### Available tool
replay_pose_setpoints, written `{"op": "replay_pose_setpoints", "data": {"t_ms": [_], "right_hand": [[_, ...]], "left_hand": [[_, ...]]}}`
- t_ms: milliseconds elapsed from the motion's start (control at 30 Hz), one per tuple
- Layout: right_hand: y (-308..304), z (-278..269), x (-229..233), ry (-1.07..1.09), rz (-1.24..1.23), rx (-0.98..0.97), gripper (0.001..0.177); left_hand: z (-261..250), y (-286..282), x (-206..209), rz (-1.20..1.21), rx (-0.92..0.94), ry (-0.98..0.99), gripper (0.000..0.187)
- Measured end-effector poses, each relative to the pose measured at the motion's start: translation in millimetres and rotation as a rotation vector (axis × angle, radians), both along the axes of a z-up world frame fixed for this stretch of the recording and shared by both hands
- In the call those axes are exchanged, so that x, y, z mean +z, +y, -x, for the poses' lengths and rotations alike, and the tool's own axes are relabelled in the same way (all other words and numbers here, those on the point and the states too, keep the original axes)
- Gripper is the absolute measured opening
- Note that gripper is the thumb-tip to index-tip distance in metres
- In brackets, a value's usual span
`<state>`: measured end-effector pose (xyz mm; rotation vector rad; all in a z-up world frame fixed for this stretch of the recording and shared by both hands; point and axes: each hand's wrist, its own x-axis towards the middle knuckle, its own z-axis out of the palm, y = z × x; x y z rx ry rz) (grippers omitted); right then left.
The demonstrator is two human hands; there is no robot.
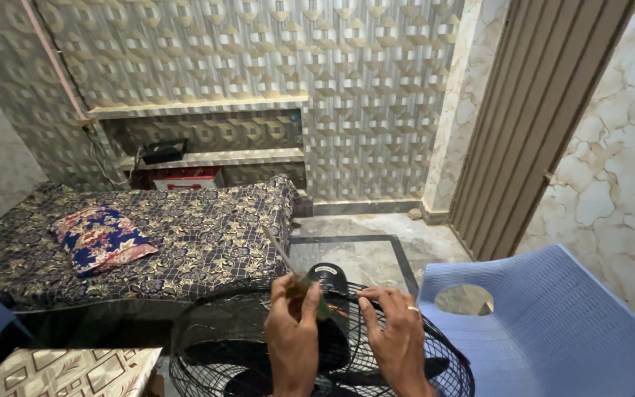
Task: The person uses a screwdriver to loosen and tighten screws on the rear housing of a standing fan. They rotate the fan head to access different screw locations and then manually spin the blades to test the assembly.
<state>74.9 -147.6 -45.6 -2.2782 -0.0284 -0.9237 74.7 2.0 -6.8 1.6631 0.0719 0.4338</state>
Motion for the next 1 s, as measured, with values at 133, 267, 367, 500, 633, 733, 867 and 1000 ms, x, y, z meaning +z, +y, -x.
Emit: {"op": "replay_pose_setpoints", "data": {"t_ms": [133,267,367,500,633,733,867,1000], "right_hand": [[1,4,3,-0.055,-0.010,0.023,0.017],[0,4,6,-0.042,-0.023,0.031,0.016],[0,6,6,-0.036,-0.040,0.033,0.015],[0,7,6,-0.030,-0.044,0.033,0.014],[0,7,5,-0.037,-0.069,0.029,0.014],[1,7,5,-0.035,-0.073,0.025,0.015],[-3,6,7,-0.048,-0.056,0.054,0.015],[0,9,8,-0.012,-0.078,0.042,0.016]], "left_hand": [[-2,13,-24,0.144,-0.119,0.198,0.030],[4,6,-68,0.474,-0.391,0.231,0.034],[6,-9,-98,0.609,-0.465,0.400,0.036],[16,-18,-118,0.572,-0.464,0.356,0.039],[25,-15,-111,0.523,-0.473,0.415,0.045],[34,-7,-96,0.389,-0.477,0.473,0.043],[36,-4,-78,0.318,-0.455,0.562,0.044],[42,-2,-79,0.202,-0.395,0.499,0.043]]}}
